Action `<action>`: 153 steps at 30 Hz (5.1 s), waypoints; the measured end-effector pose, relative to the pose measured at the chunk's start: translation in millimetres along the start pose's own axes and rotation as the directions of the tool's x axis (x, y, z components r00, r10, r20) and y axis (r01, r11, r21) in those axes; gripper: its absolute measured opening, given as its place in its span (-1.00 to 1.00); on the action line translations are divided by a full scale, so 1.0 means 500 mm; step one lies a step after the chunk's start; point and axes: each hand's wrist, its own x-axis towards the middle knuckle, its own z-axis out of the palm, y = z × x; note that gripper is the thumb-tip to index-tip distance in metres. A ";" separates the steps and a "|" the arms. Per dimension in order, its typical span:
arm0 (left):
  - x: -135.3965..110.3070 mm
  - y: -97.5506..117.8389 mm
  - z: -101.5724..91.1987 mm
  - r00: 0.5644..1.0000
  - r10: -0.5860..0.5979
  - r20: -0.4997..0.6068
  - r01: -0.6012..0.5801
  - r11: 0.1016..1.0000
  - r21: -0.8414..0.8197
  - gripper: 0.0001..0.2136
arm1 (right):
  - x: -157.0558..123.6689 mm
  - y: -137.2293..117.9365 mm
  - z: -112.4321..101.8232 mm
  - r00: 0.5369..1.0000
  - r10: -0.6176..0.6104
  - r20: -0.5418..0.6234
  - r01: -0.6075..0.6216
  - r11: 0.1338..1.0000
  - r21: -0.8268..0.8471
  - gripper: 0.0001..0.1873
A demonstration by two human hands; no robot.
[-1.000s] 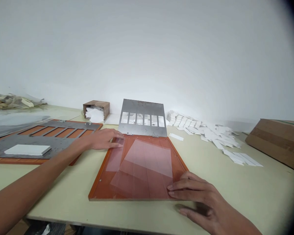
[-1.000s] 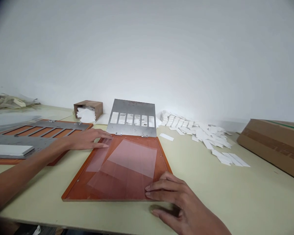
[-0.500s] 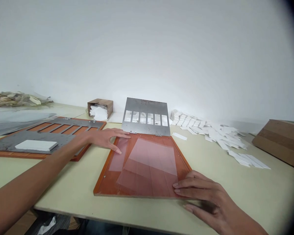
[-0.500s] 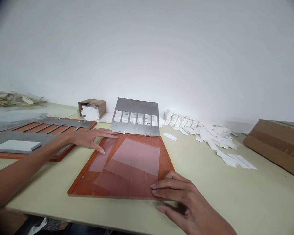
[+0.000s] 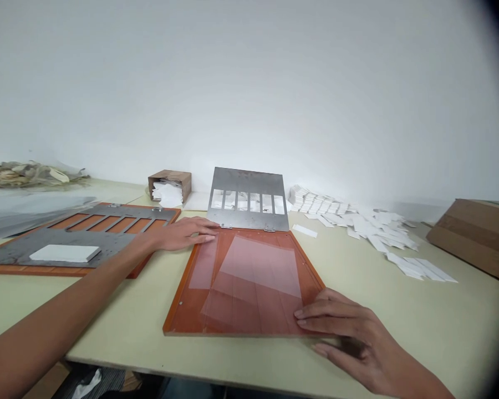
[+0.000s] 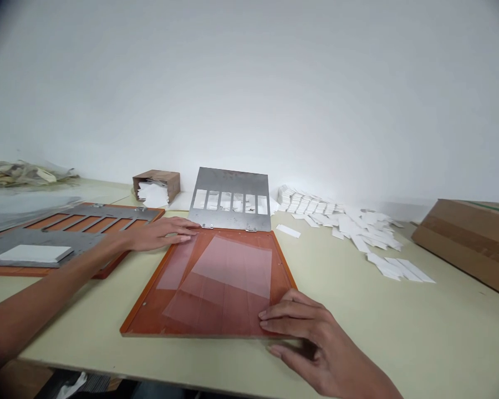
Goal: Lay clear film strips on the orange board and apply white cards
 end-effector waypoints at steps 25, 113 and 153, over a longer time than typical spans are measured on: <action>0.040 0.112 0.032 0.805 -0.165 -0.570 0.025 0.969 -0.246 -0.58 | 0.134 0.020 -0.015 0.959 0.274 -0.070 -0.279 0.958 -0.067 -0.42; 0.026 0.280 0.121 0.921 -0.025 -0.389 -0.285 0.638 -0.716 -0.76 | 0.216 0.055 0.038 0.786 -0.504 -0.358 0.267 0.799 -0.539 -0.49; 0.006 0.299 0.135 0.836 0.065 -0.544 -0.285 0.900 -0.330 -0.76 | 0.201 0.024 0.035 0.841 -0.468 -0.272 0.273 0.801 -0.533 -0.69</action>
